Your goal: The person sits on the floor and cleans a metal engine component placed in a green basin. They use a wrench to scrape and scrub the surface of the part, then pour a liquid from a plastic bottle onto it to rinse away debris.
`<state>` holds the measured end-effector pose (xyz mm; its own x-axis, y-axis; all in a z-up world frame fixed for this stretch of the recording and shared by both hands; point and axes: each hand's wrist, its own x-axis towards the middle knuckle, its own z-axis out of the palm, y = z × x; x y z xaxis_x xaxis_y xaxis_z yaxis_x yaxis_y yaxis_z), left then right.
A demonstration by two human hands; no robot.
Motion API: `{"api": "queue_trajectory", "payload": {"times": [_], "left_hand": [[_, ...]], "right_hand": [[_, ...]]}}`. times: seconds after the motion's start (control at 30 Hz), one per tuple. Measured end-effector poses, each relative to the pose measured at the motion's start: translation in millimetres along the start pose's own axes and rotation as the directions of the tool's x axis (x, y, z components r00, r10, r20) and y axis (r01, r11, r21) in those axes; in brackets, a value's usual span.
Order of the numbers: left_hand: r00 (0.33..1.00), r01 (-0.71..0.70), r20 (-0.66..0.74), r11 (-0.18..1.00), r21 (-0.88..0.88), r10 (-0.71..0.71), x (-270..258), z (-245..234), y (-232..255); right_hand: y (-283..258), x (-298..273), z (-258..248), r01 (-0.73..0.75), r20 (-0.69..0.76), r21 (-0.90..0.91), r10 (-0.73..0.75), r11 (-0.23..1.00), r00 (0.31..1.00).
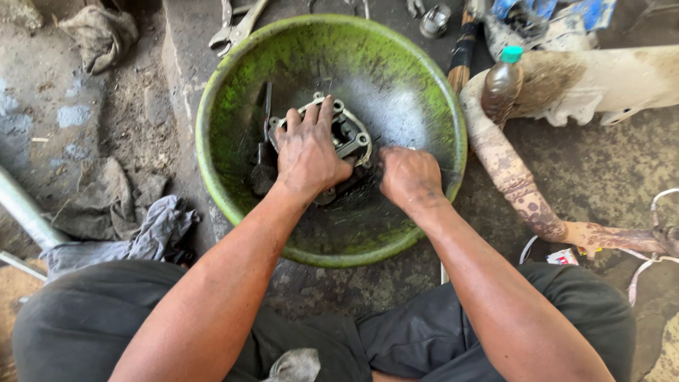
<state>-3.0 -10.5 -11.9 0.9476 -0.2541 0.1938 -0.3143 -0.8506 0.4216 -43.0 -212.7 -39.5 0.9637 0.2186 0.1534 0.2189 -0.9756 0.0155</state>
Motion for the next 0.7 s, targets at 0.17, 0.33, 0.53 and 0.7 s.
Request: {"api": "queue_trajectory", "payload": {"times": [0.17,0.33,0.53,0.7], "left_hand": [[1.0,-0.031,-0.009,0.998,-0.055,0.03,2,-1,-2],[0.999,-0.007,0.042,1.0,-0.007,0.007,2,-5,1],[0.999,-0.029,0.035,0.999,-0.024,0.03,-5,-5,-2],[0.998,-0.02,0.06,0.999,-0.034,0.022,1,-2,-4]], "right_hand": [[-4,15,-8,-0.101,0.002,-0.037,0.101,0.994,0.995],[-11,10,-20,-0.165,0.349,-0.091,0.187,0.982,0.918],[8,14,19,-0.089,0.027,-0.11,0.093,0.99,0.995],[3,8,5,-0.194,0.243,-0.205,0.242,0.959,0.94]]}}
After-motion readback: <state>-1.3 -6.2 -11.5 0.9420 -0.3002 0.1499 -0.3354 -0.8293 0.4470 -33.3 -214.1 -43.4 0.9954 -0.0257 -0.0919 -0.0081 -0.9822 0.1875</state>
